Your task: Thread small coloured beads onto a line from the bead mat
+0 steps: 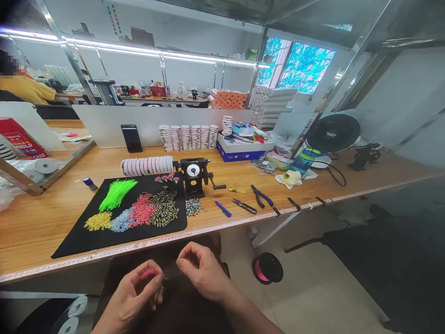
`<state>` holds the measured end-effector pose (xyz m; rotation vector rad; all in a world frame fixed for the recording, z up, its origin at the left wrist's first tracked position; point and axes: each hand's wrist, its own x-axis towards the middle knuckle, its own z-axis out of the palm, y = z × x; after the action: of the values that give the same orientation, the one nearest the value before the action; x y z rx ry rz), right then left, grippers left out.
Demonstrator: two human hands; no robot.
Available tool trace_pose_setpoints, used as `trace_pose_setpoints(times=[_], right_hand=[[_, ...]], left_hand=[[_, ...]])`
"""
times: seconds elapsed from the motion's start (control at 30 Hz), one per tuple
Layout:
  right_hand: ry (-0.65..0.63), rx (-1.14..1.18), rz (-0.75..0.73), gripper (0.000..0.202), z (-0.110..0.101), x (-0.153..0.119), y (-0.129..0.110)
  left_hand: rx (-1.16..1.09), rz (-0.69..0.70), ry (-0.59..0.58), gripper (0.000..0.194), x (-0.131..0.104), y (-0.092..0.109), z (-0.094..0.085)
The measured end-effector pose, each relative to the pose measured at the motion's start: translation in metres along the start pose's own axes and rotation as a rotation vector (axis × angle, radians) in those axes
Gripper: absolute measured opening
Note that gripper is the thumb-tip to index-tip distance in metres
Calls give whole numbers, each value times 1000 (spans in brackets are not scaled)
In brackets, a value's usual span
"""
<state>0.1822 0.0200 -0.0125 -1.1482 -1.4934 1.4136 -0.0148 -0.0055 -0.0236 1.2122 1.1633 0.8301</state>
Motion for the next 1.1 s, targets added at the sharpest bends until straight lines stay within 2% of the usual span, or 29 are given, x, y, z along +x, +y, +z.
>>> trace_pose_setpoints(times=[0.17, 0.3, 0.5, 0.73, 0.97, 1.1], right_hand=[[3, 96, 69, 35, 10, -1, 7], [-18, 154, 52, 41, 12, 3, 14], [-29, 159, 52, 42, 12, 2, 14], [-56, 253, 44, 36, 15, -1, 18], [-93, 359, 2, 34, 22, -4, 11], [-106, 489, 76, 42, 26, -2, 12]], left_hand=[[-102, -22, -59, 43, 3, -7, 1], [-206, -56, -116, 41, 2, -6, 1], [-235, -88, -160, 44, 3, -7, 1], [-272, -78, -163, 46, 5, -15, 2], [-265, -77, -179, 48, 9, -19, 7], [-293, -71, -155, 44, 8, -21, 11]])
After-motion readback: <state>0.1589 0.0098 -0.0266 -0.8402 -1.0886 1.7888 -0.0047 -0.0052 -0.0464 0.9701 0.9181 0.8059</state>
